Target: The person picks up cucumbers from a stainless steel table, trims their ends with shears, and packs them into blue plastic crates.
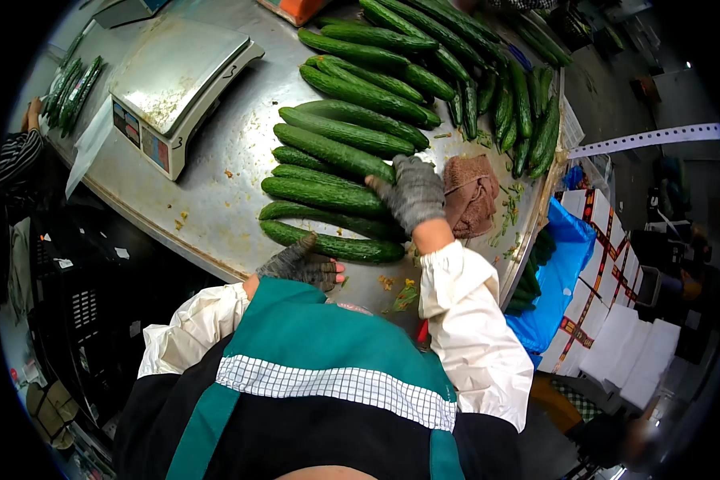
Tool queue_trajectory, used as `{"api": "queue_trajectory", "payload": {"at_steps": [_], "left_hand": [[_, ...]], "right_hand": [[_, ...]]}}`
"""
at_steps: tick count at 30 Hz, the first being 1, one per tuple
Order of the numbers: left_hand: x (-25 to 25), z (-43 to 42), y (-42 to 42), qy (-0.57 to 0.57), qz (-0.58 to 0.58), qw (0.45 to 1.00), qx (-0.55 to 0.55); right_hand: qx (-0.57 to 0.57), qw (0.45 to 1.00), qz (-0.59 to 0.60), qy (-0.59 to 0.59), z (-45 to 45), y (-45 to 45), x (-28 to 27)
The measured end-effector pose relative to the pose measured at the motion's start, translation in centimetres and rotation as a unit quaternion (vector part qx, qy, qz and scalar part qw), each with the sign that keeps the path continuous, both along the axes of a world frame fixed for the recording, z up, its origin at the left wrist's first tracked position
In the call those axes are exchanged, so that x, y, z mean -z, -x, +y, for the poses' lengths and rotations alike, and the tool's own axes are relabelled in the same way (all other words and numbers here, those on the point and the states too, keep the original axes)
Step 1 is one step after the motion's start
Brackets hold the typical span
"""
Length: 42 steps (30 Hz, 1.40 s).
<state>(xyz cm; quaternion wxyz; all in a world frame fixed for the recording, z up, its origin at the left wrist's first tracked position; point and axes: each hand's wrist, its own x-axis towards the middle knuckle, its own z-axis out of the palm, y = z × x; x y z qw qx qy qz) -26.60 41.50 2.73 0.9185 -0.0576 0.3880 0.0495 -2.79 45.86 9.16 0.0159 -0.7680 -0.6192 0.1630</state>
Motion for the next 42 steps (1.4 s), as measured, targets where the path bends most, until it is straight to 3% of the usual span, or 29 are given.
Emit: {"api": "queue_trajectory", "payload": {"at_steps": [4, 7, 8, 11, 15, 17, 19, 21, 24, 27, 35, 40, 42], "left_hand": [[-1.2, -0.4, -1.1, 0.007, 0.050, 0.998, -0.039], [-0.9, -1.0, -1.7, 0.002, 0.077, 0.994, -0.080], [-0.9, -1.1, -1.9, 0.001, 0.074, 0.994, -0.078], [-0.7, -1.1, -2.3, 0.012, 0.105, 0.989, -0.100], [-0.1, -1.3, -1.9, -0.075, 0.022, 0.994, -0.081], [-0.3, -1.6, -2.0, -0.078, 0.022, 0.991, -0.102], [0.8, -1.8, -1.9, -0.069, 0.017, 0.993, -0.097], [1.4, -2.1, -1.9, -0.046, 0.066, 0.993, -0.089], [3.0, -2.4, -1.5, -0.066, 0.027, 0.992, -0.103], [2.2, -2.2, -1.3, -0.083, 0.030, 0.988, -0.130], [0.5, -1.1, -1.1, -0.123, 0.027, 0.970, -0.206], [0.2, -0.5, -1.2, -0.141, 0.018, 0.959, -0.244], [1.1, -0.4, -1.0, -0.125, 0.008, 0.963, -0.239]], "right_hand": [[-0.089, 0.983, 0.034, -0.154, -2.8, -1.3, 1.9], [-0.095, 0.982, 0.082, -0.139, -2.6, -1.6, 1.5], [-0.056, 0.994, 0.096, 0.006, -1.8, -1.8, 0.7], [-0.037, 0.991, 0.121, 0.032, 0.0, -2.0, 1.2], [-0.030, 0.985, 0.118, 0.118, 3.0, -1.5, 0.7], [-0.073, 0.971, 0.055, 0.223, 4.4, -0.9, 0.1], [-0.107, 0.961, 0.008, 0.254, 4.5, 0.4, -2.1], [-0.115, 0.956, 0.014, 0.269, 4.8, 0.5, -1.9], [-0.101, 0.962, 0.035, 0.250, 4.4, 0.8, -0.1], [-0.070, 0.978, 0.095, 0.172, 4.0, 0.7, 0.9], [-0.116, 0.916, 0.202, 0.328, 5.7, 0.0, 2.1], [-0.111, 0.906, 0.249, 0.323, 4.9, 0.8, 2.3], [-0.094, 0.895, 0.324, 0.293, 4.4, 1.1, 1.4]]}}
